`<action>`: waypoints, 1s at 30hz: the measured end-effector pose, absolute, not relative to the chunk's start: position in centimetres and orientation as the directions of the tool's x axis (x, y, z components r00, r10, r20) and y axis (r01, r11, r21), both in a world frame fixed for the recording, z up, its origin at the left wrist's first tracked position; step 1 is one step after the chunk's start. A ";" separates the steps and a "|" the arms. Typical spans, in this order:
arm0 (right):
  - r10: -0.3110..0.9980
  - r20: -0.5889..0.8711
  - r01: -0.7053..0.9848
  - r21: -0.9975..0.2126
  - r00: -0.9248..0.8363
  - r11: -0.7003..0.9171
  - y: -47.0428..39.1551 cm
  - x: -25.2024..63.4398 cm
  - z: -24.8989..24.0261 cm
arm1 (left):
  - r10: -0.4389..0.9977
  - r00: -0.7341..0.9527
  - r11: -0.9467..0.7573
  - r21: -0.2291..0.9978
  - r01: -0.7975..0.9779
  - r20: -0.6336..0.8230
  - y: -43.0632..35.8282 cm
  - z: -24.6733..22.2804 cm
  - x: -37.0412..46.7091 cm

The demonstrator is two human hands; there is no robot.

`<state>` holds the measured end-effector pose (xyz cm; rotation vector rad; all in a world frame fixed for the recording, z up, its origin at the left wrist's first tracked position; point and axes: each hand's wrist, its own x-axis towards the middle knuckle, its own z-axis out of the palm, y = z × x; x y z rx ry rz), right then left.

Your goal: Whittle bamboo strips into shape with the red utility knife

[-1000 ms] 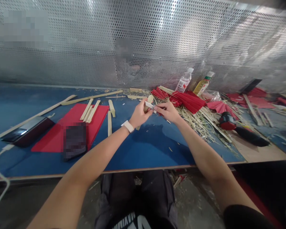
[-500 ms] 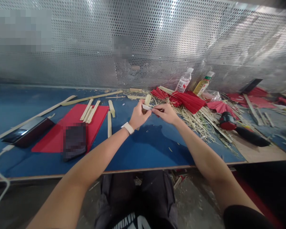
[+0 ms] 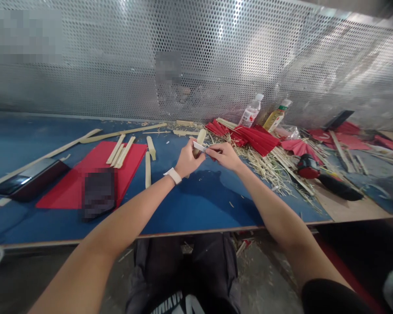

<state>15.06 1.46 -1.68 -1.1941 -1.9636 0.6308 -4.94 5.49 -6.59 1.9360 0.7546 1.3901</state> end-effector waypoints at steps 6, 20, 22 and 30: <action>0.883 0.351 0.564 -0.680 -0.312 0.469 1.7 14.8 -2.0 | 0.769 0.256 -0.623 0.777 0.089 0.586 5.5 -7.0 -4.9; 0.935 0.242 0.509 -0.788 -0.261 0.346 2.3 15.2 -3.1 | 0.761 0.291 -0.625 0.775 0.092 0.580 6.3 -8.4 -4.9; 0.942 0.219 0.475 -0.820 -0.254 0.318 2.4 15.3 -3.3 | 0.756 0.304 -0.630 0.771 0.097 0.580 6.4 -8.5 -4.9; 0.969 0.142 0.368 -0.906 -0.202 0.210 2.5 14.9 -3.7 | 0.750 0.334 -0.637 0.758 0.138 0.570 6.5 -8.3 -5.0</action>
